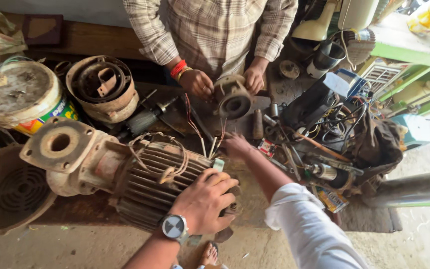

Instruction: The person works on an electric water pump motor clamped on a workshop bench, holding the motor steady while prying and hammering at the end cover with a hammer and a chisel-like tool. They reposition the motor, tap around the cover edge, and finally lift and fit the fan cover housing back onto the motor.

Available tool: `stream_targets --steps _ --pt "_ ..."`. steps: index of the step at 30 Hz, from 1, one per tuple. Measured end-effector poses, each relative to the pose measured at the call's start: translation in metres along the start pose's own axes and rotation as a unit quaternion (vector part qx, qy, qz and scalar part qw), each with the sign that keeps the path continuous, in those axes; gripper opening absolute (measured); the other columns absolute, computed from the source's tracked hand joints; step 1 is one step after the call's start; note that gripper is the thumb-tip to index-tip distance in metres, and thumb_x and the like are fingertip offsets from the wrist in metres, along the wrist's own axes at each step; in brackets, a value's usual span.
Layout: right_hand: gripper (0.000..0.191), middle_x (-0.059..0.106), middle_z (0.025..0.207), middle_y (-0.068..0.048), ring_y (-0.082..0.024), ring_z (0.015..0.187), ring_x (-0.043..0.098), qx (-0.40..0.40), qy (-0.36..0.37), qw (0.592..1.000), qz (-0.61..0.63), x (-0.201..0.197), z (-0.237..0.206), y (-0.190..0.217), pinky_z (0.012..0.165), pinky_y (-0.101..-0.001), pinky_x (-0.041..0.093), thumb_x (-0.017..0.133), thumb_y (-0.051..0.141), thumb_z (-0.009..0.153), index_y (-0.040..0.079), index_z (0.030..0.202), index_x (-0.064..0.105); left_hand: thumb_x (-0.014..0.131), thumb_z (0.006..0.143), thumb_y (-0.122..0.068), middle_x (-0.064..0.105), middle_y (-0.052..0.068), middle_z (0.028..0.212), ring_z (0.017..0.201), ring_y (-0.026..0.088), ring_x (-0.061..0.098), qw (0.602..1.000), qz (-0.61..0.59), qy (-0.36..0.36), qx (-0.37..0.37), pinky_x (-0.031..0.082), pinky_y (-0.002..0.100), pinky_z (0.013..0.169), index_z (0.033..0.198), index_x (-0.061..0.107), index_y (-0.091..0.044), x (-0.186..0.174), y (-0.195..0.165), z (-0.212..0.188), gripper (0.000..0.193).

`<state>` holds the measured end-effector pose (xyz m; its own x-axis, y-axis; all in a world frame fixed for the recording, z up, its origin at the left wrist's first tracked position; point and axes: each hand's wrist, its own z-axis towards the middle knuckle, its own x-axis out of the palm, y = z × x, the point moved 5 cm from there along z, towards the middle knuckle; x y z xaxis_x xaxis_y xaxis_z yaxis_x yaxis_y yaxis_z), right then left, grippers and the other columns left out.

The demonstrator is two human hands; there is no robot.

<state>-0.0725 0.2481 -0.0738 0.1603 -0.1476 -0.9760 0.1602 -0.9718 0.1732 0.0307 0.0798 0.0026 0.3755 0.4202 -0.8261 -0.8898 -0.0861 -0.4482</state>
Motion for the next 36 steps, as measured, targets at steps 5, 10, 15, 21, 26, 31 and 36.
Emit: stream_targets --steps 5,10,15,21,26,31,36 --pt "0.038 0.055 0.14 -0.008 -0.037 0.131 0.047 -0.072 -0.019 0.997 -0.037 0.01 -0.012 0.001 0.105 -0.0545 0.039 0.077 0.038 0.081 0.021 0.114 0.074 0.078 0.073 -0.035 0.064 0.015 0.134 0.131 0.033 0.05 1.0 0.003 0.002 0.001 0.031 0.049 0.115 0.089 0.074 -0.007 -0.002 -0.002 0.002 0.032" --pt "0.047 0.059 0.133 -0.008 -0.032 0.13 0.054 -0.077 -0.05 0.992 -0.084 0.005 -0.037 0.01 0.104 -0.0484 0.044 0.069 0.021 0.085 0.029 0.131 0.07 0.078 0.076 -0.035 0.064 0.013 0.133 0.13 0.031 0.052 1.0 0.012 0.018 0.002 0.031 0.05 0.116 0.089 0.074 -0.009 -0.002 -0.004 0.003 0.03" --pt "0.046 0.058 0.125 -0.011 -0.033 0.127 0.054 0.003 -0.003 1.0 0.026 0.008 -0.079 -0.02 0.104 -0.0455 0.045 0.068 0.025 0.089 0.023 0.135 0.062 0.078 0.075 -0.035 0.065 0.011 0.132 0.128 0.029 0.053 1.0 0.024 0.017 0.003 0.031 0.05 0.114 0.087 0.074 -0.011 -0.001 -0.006 0.003 0.028" --pt "0.054 0.058 0.128 -0.016 -0.037 0.122 0.056 -0.023 -0.084 0.994 -0.066 0.021 -0.156 -0.042 0.102 -0.049 0.044 0.065 0.003 0.075 0.022 0.126 0.068 0.077 0.075 -0.034 0.066 0.008 0.132 0.127 0.028 0.054 1.0 0.026 0.011 0.004 0.033 0.049 0.114 0.087 0.075 -0.012 -0.005 -0.009 0.003 0.025" --pt "0.047 0.061 0.125 -0.003 -0.026 0.122 0.057 0.012 0.061 0.997 -0.048 0.056 -0.204 -0.038 0.103 -0.0446 0.045 0.063 0.01 0.088 0.025 0.132 0.063 0.078 0.075 -0.034 0.066 0.008 0.131 0.127 0.028 0.054 0.999 0.032 0.014 0.012 0.032 0.049 0.114 0.089 0.075 -0.012 -0.006 -0.01 0.003 0.025" --pt "0.048 0.057 0.133 -0.002 -0.027 0.126 0.052 0.011 0.155 0.986 -0.053 0.057 -0.184 -0.041 0.101 -0.0407 0.047 0.064 0.018 0.09 0.033 0.135 0.063 0.078 0.075 -0.035 0.068 0.007 0.13 0.126 0.028 0.056 0.999 0.043 -0.018 0.014 0.034 0.048 0.113 0.088 0.075 -0.012 -0.001 -0.01 0.0 0.026" --pt "0.051 0.049 0.144 -0.006 -0.029 0.13 0.046 -0.037 0.08 0.967 -0.24 0.037 -0.142 -0.023 0.101 -0.0432 0.045 0.062 0.019 0.086 0.042 0.131 0.065 0.078 0.077 -0.038 0.069 0.006 0.126 0.125 0.027 0.058 0.998 0.019 -0.058 0.027 0.037 0.046 0.113 0.09 0.075 -0.013 0.004 -0.012 -0.003 0.028"
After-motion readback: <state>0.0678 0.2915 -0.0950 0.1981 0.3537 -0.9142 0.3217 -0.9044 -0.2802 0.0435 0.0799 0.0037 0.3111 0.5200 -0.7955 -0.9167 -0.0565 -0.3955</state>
